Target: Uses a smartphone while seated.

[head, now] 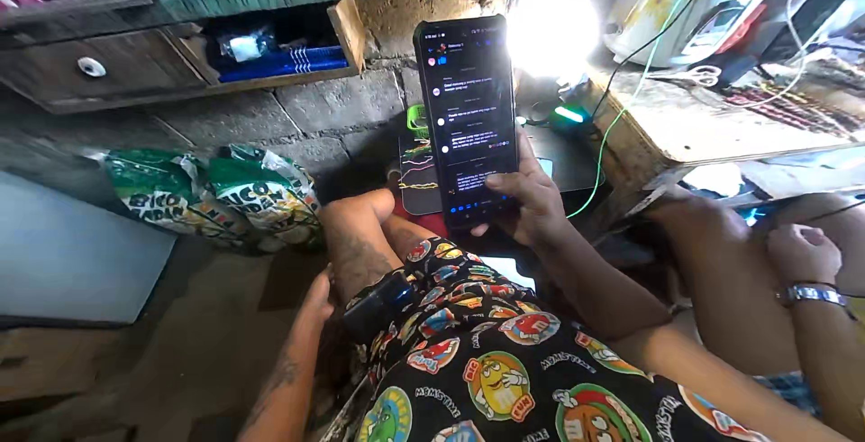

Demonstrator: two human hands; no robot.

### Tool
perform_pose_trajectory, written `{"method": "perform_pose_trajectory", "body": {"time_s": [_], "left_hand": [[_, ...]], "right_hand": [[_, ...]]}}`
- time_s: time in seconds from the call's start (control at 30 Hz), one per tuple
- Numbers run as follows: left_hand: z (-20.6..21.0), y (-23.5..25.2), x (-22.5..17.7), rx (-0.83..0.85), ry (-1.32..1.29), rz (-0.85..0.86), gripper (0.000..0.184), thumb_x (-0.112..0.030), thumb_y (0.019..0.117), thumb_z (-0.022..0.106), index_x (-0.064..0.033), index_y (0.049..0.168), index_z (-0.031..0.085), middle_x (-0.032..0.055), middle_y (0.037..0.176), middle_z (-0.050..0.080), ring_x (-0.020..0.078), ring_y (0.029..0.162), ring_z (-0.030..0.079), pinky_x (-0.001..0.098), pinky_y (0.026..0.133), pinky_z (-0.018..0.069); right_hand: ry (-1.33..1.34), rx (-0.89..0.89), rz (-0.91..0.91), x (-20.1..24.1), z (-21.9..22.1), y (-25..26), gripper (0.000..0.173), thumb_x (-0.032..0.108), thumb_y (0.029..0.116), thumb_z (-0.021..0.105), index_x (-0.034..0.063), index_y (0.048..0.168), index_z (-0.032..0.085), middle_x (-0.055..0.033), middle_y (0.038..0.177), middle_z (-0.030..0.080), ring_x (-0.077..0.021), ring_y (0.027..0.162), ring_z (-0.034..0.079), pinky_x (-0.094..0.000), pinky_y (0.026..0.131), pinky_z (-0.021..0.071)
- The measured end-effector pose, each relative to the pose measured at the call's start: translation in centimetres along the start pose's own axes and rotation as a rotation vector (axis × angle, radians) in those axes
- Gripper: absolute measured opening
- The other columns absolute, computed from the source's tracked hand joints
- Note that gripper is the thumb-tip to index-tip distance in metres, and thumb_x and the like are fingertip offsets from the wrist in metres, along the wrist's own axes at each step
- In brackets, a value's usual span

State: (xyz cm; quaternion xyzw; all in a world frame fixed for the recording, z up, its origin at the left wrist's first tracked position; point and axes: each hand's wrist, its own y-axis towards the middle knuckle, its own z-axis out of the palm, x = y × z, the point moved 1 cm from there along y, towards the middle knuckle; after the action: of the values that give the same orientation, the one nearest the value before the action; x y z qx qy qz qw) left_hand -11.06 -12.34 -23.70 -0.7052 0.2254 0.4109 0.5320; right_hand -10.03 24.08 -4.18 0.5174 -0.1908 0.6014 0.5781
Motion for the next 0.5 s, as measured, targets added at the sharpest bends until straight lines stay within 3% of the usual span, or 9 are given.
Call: {"method": "perform_pose_trajectory", "body": {"time_s": [0.07,0.17,0.2,0.3,0.4,0.5], "left_hand": [[-0.2,0.2,-0.4,-0.001,-0.012,0.022,0.044,-0.040,0.1110,0.033,-0.0070,0.125,0.060,0.0078,0.106,0.065,0.0181,0.092,0.064,0.0405,0.080,0.0537],[-0.2,-0.4,-4.1,-0.042,-0.075,0.219,0.030,-0.026,0.1114,0.037,-0.0052,0.115,0.058,-0.0004,0.082,0.057,0.0079,0.068,0.056,0.0240,0.065,0.0510],[-0.1,-1.4,-5.9,-0.030,-0.094,0.320,0.027,-0.020,0.1114,0.036,-0.0039,0.117,0.057,-0.0023,0.081,0.055,0.0051,0.066,0.056,0.0205,0.065,0.0508],[1.6,-6.7,-10.6,0.098,-0.116,0.555,0.031,-0.014,0.1113,0.031,-0.0077,0.130,0.055,-0.0055,0.093,0.058,0.0011,0.075,0.058,0.0184,0.071,0.0509],[5.0,-12.8,-12.6,0.298,-0.143,0.680,0.036,-0.009,0.1057,0.034,-0.0134,0.135,0.055,-0.0074,0.099,0.061,-0.0011,0.067,0.053,0.0145,0.060,0.0470],[7.9,-16.5,-12.0,0.563,-0.114,0.758,0.046,-0.010,0.0966,0.043,-0.0163,0.141,0.055,-0.0058,0.115,0.067,-0.0004,0.066,0.054,0.0165,0.054,0.0452]], "right_hand": [[0.005,0.010,-0.001,-0.1,0.1,0.0,0.070,0.005,0.0954,0.047,0.0332,0.155,0.023,-0.0035,0.116,0.068,-0.0158,0.081,0.073,-0.0310,0.051,0.0614],[0.015,0.016,0.012,-0.4,0.2,0.2,0.071,0.005,0.0947,0.047,0.0327,0.155,0.023,-0.0055,0.115,0.067,-0.0165,0.081,0.073,-0.0316,0.052,0.0609],[0.018,0.019,0.019,-0.7,0.3,0.2,0.070,0.004,0.0950,0.046,0.0331,0.155,0.025,-0.0047,0.116,0.068,-0.0162,0.081,0.073,-0.0314,0.051,0.0612],[-0.001,0.035,0.084,-1.3,0.8,-0.1,0.070,0.004,0.0954,0.045,0.0328,0.156,0.022,-0.0054,0.115,0.068,-0.0168,0.080,0.073,-0.0317,0.051,0.0613],[-0.035,0.074,0.131,-2.3,1.3,-0.2,0.069,0.006,0.0955,0.045,0.0319,0.155,0.022,-0.0060,0.115,0.067,-0.0175,0.081,0.073,-0.0323,0.054,0.0621],[-0.054,0.118,0.154,-2.7,2.3,-0.2,0.077,0.004,0.0951,0.043,0.0352,0.159,0.015,-0.0065,0.122,0.065,-0.0181,0.084,0.073,-0.0335,0.055,0.0627]]}}
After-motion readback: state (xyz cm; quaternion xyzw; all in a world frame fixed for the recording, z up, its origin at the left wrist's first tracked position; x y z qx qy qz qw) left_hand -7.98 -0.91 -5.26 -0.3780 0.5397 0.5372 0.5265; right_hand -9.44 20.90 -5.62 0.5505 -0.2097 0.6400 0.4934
